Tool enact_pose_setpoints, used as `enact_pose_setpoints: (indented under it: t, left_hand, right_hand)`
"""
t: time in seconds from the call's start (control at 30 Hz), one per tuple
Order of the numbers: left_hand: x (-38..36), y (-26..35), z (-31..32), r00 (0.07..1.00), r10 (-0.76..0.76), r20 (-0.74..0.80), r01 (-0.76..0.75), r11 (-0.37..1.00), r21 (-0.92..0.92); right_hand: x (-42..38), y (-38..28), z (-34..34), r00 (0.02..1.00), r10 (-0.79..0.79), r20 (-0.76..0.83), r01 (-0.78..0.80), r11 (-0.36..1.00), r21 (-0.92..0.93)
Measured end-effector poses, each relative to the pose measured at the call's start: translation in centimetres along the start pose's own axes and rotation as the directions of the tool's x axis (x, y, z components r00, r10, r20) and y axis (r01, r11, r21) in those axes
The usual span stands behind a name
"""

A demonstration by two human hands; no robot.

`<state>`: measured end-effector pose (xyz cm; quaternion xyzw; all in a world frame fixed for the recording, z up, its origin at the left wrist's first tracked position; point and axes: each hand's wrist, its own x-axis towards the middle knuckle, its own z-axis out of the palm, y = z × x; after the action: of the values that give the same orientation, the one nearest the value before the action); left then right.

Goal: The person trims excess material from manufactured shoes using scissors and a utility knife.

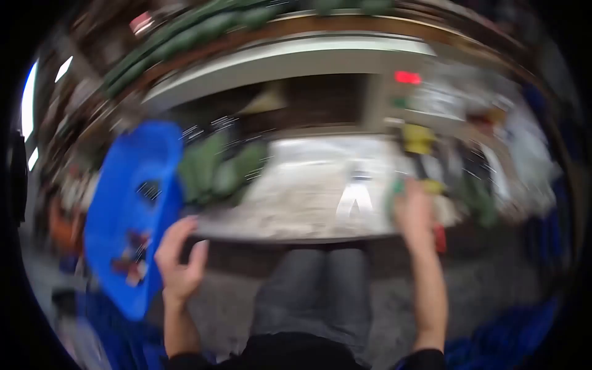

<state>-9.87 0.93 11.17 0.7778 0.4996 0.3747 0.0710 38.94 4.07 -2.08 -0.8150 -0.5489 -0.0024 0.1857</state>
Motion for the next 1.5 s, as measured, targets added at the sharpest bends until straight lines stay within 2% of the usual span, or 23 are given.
enact_pose_setpoints:
  t: [0.03, 0.07, 0.1, 0.2, 0.27, 0.37, 0.43, 0.47, 0.6, 0.8, 0.83, 0.87, 0.93, 1.0, 1.03, 1.1, 1.2, 1.27, 1.3, 1.33, 1.37, 1.4, 1.5]
  left_hand:
    - [-1.4, 0.1, -1.6, 0.996, -0.086, -0.026, 0.087, 0.996, 0.025]
    - [-2.4, 0.5, -3.6, 0.986, -0.164, -0.030, 0.165, 0.986, 0.035]
    - [-3.1, 0.1, -5.9, 0.974, -0.223, -0.035, 0.223, 0.974, 0.024]
    - [-3.8, -3.8, -12.8, 0.891, -0.406, -0.205, 0.437, 0.889, 0.136]
    - [-2.8, -9.5, -16.9, 0.790, -0.587, -0.175, 0.607, 0.789, 0.091]
    - [0.2, -19.5, -18.5, 0.913, -0.407, 0.020, 0.359, 0.827, 0.433]
    - [2.3, -22.4, -15.5, 0.974, -0.117, 0.192, -0.004, 0.844, 0.536]
    - [2.9, -24.0, -13.7, 0.975, -0.108, 0.192, -0.010, 0.849, 0.528]
    - [4.7, -28.6, -6.9, 0.826, 0.012, 0.564, -0.454, 0.608, 0.651]
    - [6.1, -29.9, -12.1, 0.812, 0.162, 0.561, -0.466, 0.760, 0.453]
    - [5.7, -28.3, -13.8, 0.939, 0.012, 0.344, -0.173, 0.880, 0.442]
    - [5.2, -26.1, -15.8, 0.977, -0.176, 0.122, 0.122, 0.926, 0.356]
    - [4.3, -21.3, -19.5, 0.788, -0.562, -0.250, 0.578, 0.816, -0.010]
    - [3.1, -17.0, -21.3, 0.790, -0.381, -0.481, 0.357, 0.923, -0.144]
    - [2.8, -14.0, -21.9, 0.794, -0.358, -0.492, 0.345, 0.931, -0.120]
    - [2.5, -7.0, -22.2, 0.723, -0.415, -0.552, 0.214, 0.895, -0.392]
    - [2.3, -0.7, -20.3, 0.762, -0.367, -0.533, 0.113, 0.886, -0.449]
    - [2.2, 1.8, -17.5, 0.797, -0.444, -0.410, 0.101, 0.767, -0.634]
    - [2.4, 2.9, -15.3, 0.811, -0.453, -0.370, 0.091, 0.723, -0.685]
    - [2.8, 3.6, -12.0, 0.829, -0.470, -0.302, 0.097, 0.655, -0.750]
    - [3.4, 4.0, -7.9, 0.873, -0.457, -0.169, 0.148, 0.579, -0.802]
    - [4.1, 4.2, -3.7, 0.892, -0.439, -0.107, 0.132, 0.479, -0.868]
    - [5.1, 3.0, 8.8, 0.897, -0.437, 0.065, 0.207, 0.285, -0.936]
  right_hand:
    - [0.6, -1.2, -0.1, 0.989, 0.092, 0.118, -0.088, 0.995, -0.043]
    - [0.2, -0.2, 1.8, 0.992, -0.110, -0.064, 0.110, 0.994, -0.006]
    - [0.8, 1.4, 3.2, 0.979, -0.198, -0.051, 0.196, 0.979, -0.050]
    - [0.8, 0.5, 5.0, 0.903, -0.353, -0.244, 0.294, 0.923, -0.249]
    - [-0.5, -2.9, 3.9, 0.923, -0.300, -0.239, 0.344, 0.924, 0.168]
    - [-1.9, -8.8, 4.2, 0.953, -0.291, -0.089, 0.300, 0.948, 0.108]
    - [-2.4, -9.6, 3.9, 0.971, -0.233, 0.045, 0.230, 0.971, 0.059]
    - [-2.0, -9.6, 4.2, 0.973, -0.227, 0.039, 0.225, 0.973, 0.051]
    - [-1.3, -8.5, 5.4, 0.961, -0.268, -0.071, 0.272, 0.961, 0.050]
    - [-1.2, -7.9, 6.3, 0.945, -0.295, -0.139, 0.310, 0.946, 0.096]
    - [-1.2, -7.5, 6.2, 0.944, -0.299, -0.140, 0.314, 0.944, 0.104]
    - [-1.3, -7.4, 6.2, 0.943, -0.302, -0.142, 0.319, 0.940, 0.118]
    - [-1.1, -7.4, 6.8, 0.940, -0.306, -0.152, 0.329, 0.931, 0.157]
    - [-0.8, -6.7, 7.5, 0.948, -0.267, -0.176, 0.302, 0.927, 0.223]
    - [-0.6, -6.1, 8.0, 0.957, -0.229, -0.179, 0.271, 0.927, 0.261]
    - [0.3, -5.2, 9.1, 0.971, -0.163, -0.173, 0.214, 0.916, 0.340]
    - [0.0, -6.1, 7.9, 0.967, -0.109, -0.231, 0.170, 0.950, 0.261]
    - [-1.5, -9.0, 3.0, 0.944, -0.071, -0.322, 0.247, 0.798, 0.549]
    - [-1.3, -7.8, 2.8, 0.946, -0.007, -0.324, 0.181, 0.839, 0.512]
    - [-0.2, -5.2, 2.6, 0.992, 0.094, -0.081, 0.012, 0.573, 0.820]
    - [1.0, -2.5, 2.6, 0.977, 0.142, 0.158, -0.184, 0.196, 0.963]
    - [1.4, -1.2, 2.5, 0.931, 0.129, 0.343, -0.305, -0.244, 0.921]
    - [-2.7, -2.9, -5.1, 0.930, -0.002, 0.369, -0.280, -0.655, 0.702]
